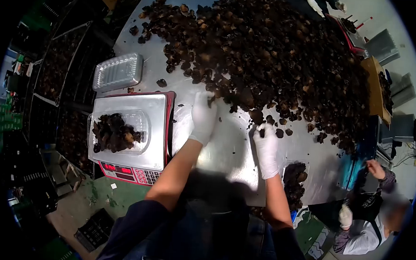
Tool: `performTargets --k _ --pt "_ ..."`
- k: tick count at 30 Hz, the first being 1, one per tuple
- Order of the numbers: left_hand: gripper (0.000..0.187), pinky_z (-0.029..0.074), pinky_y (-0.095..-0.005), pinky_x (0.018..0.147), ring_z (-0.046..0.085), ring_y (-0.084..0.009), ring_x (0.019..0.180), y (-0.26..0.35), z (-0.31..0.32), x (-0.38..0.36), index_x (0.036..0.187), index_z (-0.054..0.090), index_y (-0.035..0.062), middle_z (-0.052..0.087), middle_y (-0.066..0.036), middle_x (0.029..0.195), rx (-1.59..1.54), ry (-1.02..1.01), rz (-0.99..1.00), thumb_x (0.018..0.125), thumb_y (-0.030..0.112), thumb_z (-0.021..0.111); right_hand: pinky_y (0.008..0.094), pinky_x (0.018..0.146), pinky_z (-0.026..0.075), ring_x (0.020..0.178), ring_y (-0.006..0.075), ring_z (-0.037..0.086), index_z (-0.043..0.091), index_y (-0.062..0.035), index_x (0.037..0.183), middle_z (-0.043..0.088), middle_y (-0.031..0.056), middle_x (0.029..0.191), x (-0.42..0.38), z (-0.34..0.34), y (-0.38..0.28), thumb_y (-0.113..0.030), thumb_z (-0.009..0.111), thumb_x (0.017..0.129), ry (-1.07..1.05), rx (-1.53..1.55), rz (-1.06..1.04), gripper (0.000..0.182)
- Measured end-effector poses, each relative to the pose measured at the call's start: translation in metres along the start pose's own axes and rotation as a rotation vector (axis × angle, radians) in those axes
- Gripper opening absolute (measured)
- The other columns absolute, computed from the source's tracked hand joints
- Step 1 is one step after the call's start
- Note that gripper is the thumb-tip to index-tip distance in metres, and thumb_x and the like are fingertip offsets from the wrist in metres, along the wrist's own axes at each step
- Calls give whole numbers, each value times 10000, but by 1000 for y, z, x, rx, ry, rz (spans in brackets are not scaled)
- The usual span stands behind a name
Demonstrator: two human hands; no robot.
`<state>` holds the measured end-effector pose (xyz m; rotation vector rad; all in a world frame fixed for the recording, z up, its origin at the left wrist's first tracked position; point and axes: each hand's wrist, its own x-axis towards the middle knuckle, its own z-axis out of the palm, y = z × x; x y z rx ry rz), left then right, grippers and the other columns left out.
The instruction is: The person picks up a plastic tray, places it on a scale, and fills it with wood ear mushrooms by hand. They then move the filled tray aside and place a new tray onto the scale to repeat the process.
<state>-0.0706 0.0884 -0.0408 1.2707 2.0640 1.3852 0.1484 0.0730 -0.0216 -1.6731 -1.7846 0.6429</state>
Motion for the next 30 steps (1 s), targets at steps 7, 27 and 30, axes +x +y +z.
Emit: performTargets --k 7,27,30 --pt "428 503 -410 820 604 -310 936 -3 26 34 1175 636 105 583 -134 1028 417 -250 285 756 26 665 428 759 539 835 342 681 629 -111 1222 707 155 963 92 21 -49 -338 712 832 -248 -486 17 459" --pt "191 498 -369 841 609 -298 977 48 -205 -32 947 639 46 618 -111 1025 70 161 199 765 8 683 231 759 449 827 85 533 644 -8 1032 590 -16 913 -10 48 -186 -29 669 873 -428 787 104 162" --pt "250 508 -373 844 609 -318 969 24 -265 -35 941 613 30 603 -145 1024 206 278 241 721 -69 680 289 825 465 928 166 565 629 11 1048 575 61 997 -28 77 -239 -27 695 817 -487 583 -170 243"
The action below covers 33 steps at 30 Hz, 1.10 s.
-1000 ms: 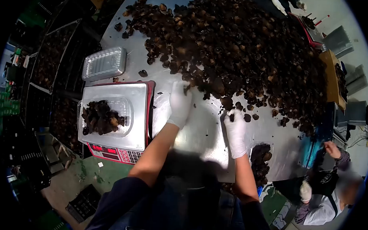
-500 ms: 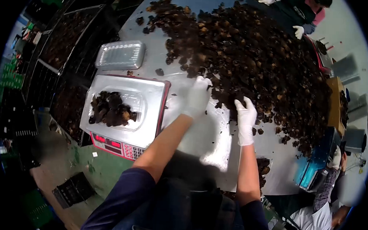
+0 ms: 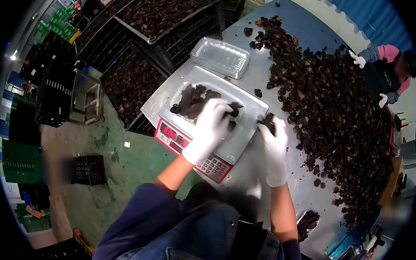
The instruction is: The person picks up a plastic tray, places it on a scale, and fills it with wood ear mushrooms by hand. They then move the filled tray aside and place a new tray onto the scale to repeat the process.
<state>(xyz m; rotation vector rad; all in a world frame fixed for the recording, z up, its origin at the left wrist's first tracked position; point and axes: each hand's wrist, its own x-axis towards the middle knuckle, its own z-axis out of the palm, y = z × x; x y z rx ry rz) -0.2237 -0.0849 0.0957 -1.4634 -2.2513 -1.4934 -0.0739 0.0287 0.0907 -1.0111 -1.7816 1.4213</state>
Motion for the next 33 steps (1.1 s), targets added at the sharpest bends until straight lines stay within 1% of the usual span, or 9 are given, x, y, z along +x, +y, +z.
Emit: performTargets --k 4,5,11,15,17,18,22,28,33 --pt "307 430 -450 968 541 -371 1117 -38 -23 -3 1016 615 34 582 -192 1182 331 -33 -15 723 -2 697 376 899 467 1013 287 578 605 -54 1152 575 137 1093 19 72 4 -18 683 760 -171 -187 -212 402" --pt "338 412 -463 999 526 -395 1154 -47 -24 -4 1035 613 35 563 -209 1244 304 -65 -9 712 27 711 400 945 448 1085 314 558 593 -69 1184 575 151 1155 23 83 7 7 638 741 -153 -429 -471 451" --pt "649 350 -490 1075 434 -416 1282 -47 -47 -14 1275 523 29 480 -233 1358 216 -70 -61 684 102 780 411 1059 397 1292 342 472 489 -28 1383 498 207 1374 6 93 4 4 510 782 -227 -162 -250 602" --pt "697 363 -465 1068 453 -405 1257 -56 -64 -16 1321 495 10 489 -224 1340 148 -12 -94 703 110 801 367 1052 405 1188 274 519 503 -5 1353 521 171 1306 2 82 -12 39 470 791 -88 -62 -241 565" --pt "663 370 -449 1064 460 -388 1252 -57 -78 -12 1308 506 4 502 -216 1324 83 -21 -156 717 91 794 350 1063 388 1208 249 510 515 10 1330 521 149 1318 -10 77 -41 55 443 818 -68 274 86 519" --pt "589 397 -444 1022 501 -376 1192 -70 -76 -15 1243 562 -16 557 -194 1251 111 114 -105 714 129 778 314 1018 421 1196 221 525 524 7 1322 526 117 1318 -1 70 -12 48 450 861 -55 119 -77 469" --pt "375 401 -433 989 527 -324 1136 -100 -81 2 1159 627 48 592 -149 1174 226 277 -57 793 78 702 314 1073 348 1269 191 484 548 3 1306 549 108 1336 -8 65 1 46 438 898 34 74 -49 424" --pt "188 445 -406 823 551 -287 927 -125 -72 63 841 729 91 617 -82 862 467 -150 -61 789 271 732 331 964 441 1151 225 547 584 -15 1241 570 121 1237 -17 54 14 18 516 878 71 -55 -135 371" --pt "224 450 -390 798 562 -270 888 -131 -50 73 713 713 109 629 -71 840 677 -299 54 726 328 757 375 1004 434 1129 292 560 635 -18 1123 606 147 1165 -34 49 12 4 566 842 39 -336 -358 290"
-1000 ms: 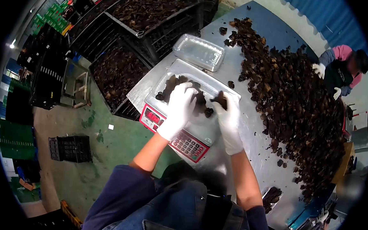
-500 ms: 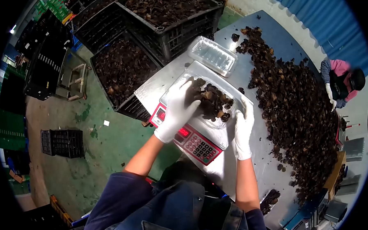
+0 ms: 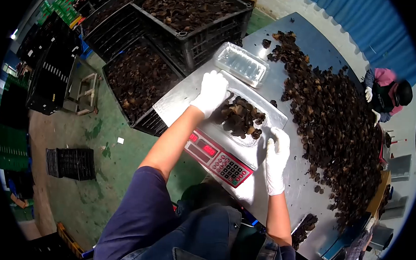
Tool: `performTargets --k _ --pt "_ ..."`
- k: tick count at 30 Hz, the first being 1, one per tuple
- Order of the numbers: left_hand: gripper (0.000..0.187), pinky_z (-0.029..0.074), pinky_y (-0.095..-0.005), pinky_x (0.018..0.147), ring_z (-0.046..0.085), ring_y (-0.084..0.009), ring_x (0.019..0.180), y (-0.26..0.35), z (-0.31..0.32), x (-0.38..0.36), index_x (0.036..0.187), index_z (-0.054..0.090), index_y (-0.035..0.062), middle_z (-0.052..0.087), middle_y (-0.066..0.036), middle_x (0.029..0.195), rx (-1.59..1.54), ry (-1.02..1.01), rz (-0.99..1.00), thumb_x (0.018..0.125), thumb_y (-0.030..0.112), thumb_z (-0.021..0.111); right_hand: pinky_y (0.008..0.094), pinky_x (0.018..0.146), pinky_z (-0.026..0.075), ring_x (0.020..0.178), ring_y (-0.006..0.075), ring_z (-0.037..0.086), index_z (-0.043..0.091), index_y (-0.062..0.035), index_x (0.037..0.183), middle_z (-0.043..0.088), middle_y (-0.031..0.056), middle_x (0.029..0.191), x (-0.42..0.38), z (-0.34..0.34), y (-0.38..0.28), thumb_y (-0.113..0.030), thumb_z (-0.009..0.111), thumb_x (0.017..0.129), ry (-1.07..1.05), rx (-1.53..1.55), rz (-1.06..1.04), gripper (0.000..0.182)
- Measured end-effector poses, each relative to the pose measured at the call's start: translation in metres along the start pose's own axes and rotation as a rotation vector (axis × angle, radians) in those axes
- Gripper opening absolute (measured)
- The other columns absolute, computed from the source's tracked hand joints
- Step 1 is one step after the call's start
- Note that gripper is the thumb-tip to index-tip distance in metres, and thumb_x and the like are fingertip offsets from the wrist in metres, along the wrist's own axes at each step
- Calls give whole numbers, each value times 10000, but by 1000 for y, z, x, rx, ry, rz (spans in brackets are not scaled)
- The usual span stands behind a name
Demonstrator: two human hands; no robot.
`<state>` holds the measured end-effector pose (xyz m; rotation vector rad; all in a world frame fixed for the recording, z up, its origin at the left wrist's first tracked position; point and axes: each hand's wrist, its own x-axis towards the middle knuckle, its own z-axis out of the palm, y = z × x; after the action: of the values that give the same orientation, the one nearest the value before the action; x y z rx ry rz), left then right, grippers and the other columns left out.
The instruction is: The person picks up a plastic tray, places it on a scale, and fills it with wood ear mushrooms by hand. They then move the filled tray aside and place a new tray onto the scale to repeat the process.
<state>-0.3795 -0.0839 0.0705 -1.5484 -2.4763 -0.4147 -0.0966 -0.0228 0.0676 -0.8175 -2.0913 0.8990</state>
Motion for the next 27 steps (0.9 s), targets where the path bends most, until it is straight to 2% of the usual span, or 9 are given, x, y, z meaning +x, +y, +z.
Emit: performTargets --k 6,8,9,11,13,14,17,23,27 --pt "170 440 -413 730 563 -277 812 39 -49 -16 764 685 101 608 -75 789 -310 428 -24 738 269 698 352 1006 429 1108 277 576 655 -19 1071 618 129 1147 -25 -40 5 28 562 877 45 -4 126 220" --pt "170 404 -417 753 550 -251 852 90 -28 -46 766 682 149 608 -46 809 2 344 197 809 310 647 345 1012 425 1117 260 579 658 -19 1079 627 125 1143 -36 -71 6 33 567 881 50 -128 132 224" --pt "220 406 -437 738 560 -252 836 128 -56 -54 773 687 158 607 -30 797 -246 -36 142 821 365 628 342 1005 432 1105 255 587 660 -20 1086 637 119 1131 -44 -92 14 28 580 881 79 -178 171 224" --pt "324 432 -486 865 574 -259 1017 209 -10 -123 889 714 129 635 -73 925 -477 150 513 843 431 604 312 981 453 1071 212 603 661 -14 1099 655 93 1124 -66 -144 31 23 580 902 129 -281 280 217" --pt "316 450 -472 920 575 -284 1037 270 -27 -165 1020 663 76 595 -130 1036 -694 -571 753 846 337 622 280 928 482 1006 160 618 663 -10 1115 672 62 1109 -87 -195 42 -23 569 949 212 -216 439 192" --pt "312 474 -451 890 577 -282 1048 281 -35 -175 1018 644 55 589 -148 1025 -708 -698 815 851 316 611 274 893 498 962 146 625 665 -12 1123 681 53 1090 -98 -215 46 -70 570 974 271 -98 534 186" --pt "264 486 -462 818 594 -313 984 250 -30 -170 990 635 41 587 -165 1021 -876 -532 698 831 250 623 273 833 511 914 139 631 669 -26 1139 690 46 1062 -138 -257 84 -148 593 985 262 30 617 211" --pt "198 496 -439 781 618 -323 839 205 -10 -161 912 657 80 611 -122 894 -955 -194 357 808 248 657 287 899 484 989 170 625 683 -5 1074 684 82 1055 -166 -166 95 -28 623 917 106 -214 581 169" --pt "262 452 -442 878 617 -339 911 215 -3 -177 1012 674 87 652 -151 1000 -961 -521 404 807 249 690 324 912 495 990 248 635 689 -44 1089 671 103 1063 -160 -140 98 -46 658 885 -57 -369 549 206"
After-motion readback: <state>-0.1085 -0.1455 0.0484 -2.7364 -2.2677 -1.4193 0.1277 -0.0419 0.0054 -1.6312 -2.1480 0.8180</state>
